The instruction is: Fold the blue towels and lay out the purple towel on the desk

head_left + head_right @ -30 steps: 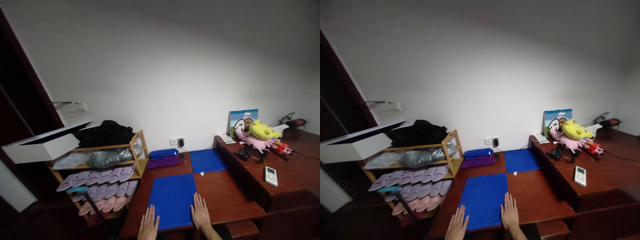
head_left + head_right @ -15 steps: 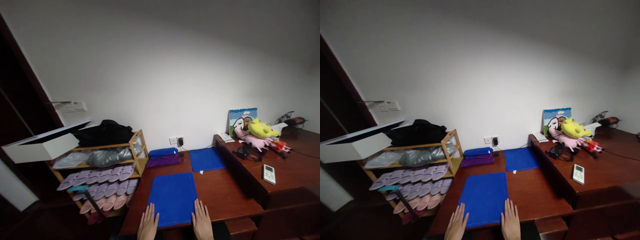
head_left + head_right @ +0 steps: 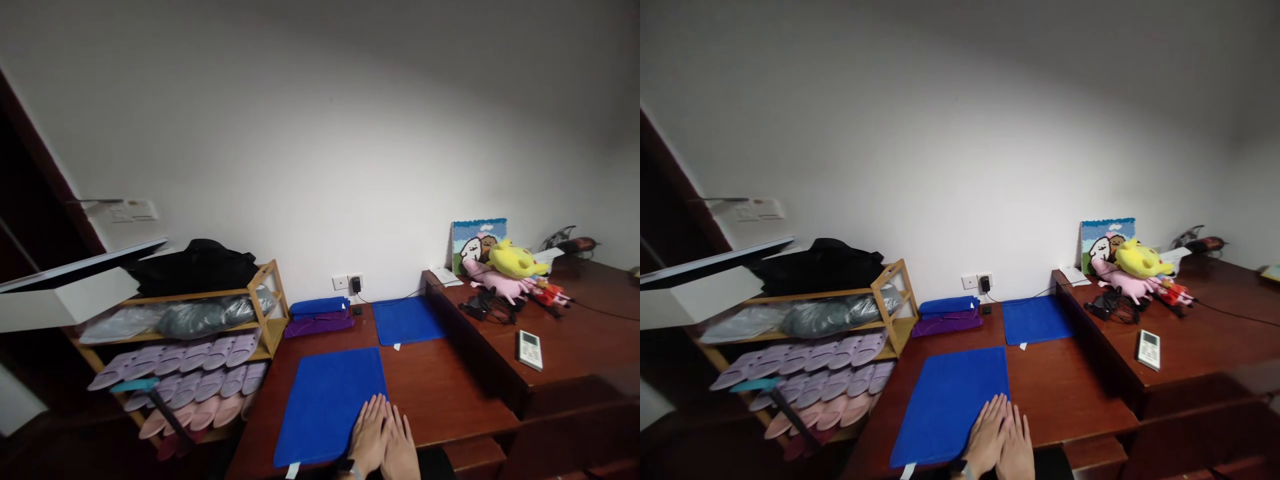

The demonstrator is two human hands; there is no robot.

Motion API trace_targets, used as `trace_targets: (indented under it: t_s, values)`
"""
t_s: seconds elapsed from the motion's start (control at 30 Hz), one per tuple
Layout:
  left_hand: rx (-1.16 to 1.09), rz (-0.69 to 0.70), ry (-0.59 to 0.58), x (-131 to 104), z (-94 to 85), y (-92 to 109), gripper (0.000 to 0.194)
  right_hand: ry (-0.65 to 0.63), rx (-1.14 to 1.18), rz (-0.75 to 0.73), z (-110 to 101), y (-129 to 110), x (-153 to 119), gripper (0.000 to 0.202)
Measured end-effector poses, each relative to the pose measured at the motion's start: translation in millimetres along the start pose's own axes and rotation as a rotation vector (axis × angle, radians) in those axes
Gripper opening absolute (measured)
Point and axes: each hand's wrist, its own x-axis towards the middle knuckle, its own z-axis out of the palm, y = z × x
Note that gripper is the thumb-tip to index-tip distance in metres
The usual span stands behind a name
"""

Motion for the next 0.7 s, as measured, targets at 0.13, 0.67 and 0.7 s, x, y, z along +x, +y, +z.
trace_targets:
  t_s: [0.13, 0.67, 0.7]
  values:
    - [0.040, -0.116, 0.011, -33, -9.3, -41, 0.061, 0.040, 0.012, 0.038, 0, -1, 1, 0.069]
    - [0.339, -0.441, 0.276, -117, -12.0, -138, 0.061, 0.046, -0.007, 0.099, -5, -7, 9, 0.070]
    - [0.352, -0.432, 0.292, -117, -9.3, -141, 0.060, 0.053, -0.011, 0.097, -9, -9, 16, 0.070]
